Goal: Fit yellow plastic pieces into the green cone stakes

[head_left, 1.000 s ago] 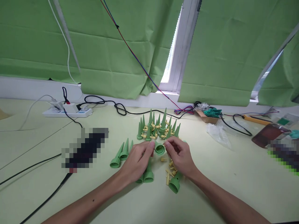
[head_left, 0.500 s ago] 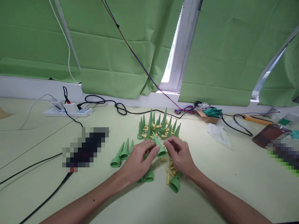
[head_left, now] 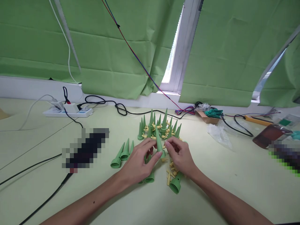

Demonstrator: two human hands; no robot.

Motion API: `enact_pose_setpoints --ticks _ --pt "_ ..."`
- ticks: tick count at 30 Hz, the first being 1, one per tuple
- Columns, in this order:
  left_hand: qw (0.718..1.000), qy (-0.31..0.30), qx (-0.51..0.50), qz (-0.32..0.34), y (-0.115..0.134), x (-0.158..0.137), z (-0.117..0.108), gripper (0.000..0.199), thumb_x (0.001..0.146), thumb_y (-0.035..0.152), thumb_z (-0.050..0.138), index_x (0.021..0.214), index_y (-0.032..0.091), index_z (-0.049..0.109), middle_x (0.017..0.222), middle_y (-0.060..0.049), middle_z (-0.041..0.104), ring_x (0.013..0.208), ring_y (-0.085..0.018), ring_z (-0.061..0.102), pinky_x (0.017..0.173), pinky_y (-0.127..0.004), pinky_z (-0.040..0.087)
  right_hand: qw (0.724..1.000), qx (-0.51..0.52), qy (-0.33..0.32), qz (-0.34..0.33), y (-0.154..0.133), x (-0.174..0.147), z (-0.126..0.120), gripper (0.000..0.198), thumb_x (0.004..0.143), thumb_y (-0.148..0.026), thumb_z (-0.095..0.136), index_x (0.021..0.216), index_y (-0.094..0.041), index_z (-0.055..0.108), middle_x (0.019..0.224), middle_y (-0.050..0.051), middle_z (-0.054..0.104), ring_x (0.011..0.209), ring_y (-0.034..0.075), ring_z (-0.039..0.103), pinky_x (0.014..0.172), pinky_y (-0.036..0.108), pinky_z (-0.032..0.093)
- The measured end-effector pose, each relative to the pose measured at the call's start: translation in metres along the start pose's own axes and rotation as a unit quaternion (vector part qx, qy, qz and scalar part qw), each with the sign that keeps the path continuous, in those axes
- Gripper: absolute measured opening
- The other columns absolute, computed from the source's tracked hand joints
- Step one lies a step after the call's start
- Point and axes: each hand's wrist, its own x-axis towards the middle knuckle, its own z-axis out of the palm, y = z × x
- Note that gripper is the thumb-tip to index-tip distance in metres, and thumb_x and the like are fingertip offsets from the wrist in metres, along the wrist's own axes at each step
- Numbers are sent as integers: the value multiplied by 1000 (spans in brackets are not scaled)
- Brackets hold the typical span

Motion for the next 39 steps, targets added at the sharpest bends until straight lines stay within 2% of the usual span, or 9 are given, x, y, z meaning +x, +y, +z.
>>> enact_pose_setpoints --ticks 10,16,23,27,30,34,39 --pt "1000 -12 -17 20 -7 -1 3 11 97 25 49 104 22 56 97 -3 53 75 -14 52 65 -26 46 1000 -1 -7 7 0 -1 0 31 94 -38 52 70 -18 52 57 -4 40 49 9 32 46 24 24" --pt "999 -7 -35 32 -9 0 3 11 97 19 48 104 21 57 100 -4 52 78 -14 52 62 -23 44 1000 -1 -14 19 0 0 0 31 93 -36 53 68 -18 49 56 -5 36 49 9 30 46 24 22" --pt "998 -6 -18 60 -13 -2 4 25 96 13 46 114 25 59 108 -5 52 91 -15 55 78 -26 49 999 10 -26 31 1 0 1 30 93 -35 53 68 -17 51 56 -5 38 50 9 31 46 24 23" --pt "998 5 -22 62 -14 -2 5 28 95 14 48 118 26 58 111 -5 52 90 -15 57 78 -27 51 999 19 -13 33 2 0 1 30 93 -36 54 70 -17 53 57 -5 39 50 9 32 46 24 24" --pt "998 24 -41 43 -13 -2 7 26 95 17 49 119 26 57 114 -5 52 87 -14 59 75 -27 53 999 20 8 37 3 1 1 30 93 -37 54 72 -16 55 58 -4 42 51 9 34 46 23 26" --pt "996 49 -69 -13 -11 0 7 17 98 28 49 113 24 56 111 -4 57 94 -16 61 76 -27 54 998 30 31 46 3 1 2 30 94 -39 55 74 -17 55 58 -5 42 51 9 34 46 23 27" --pt "991 51 -92 -87 -9 2 4 20 99 41 47 108 24 54 96 -1 64 87 -17 62 73 -28 51 997 45 49 43 4 -1 4 29 96 -40 53 77 -18 55 58 -5 42 50 9 35 45 22 29"
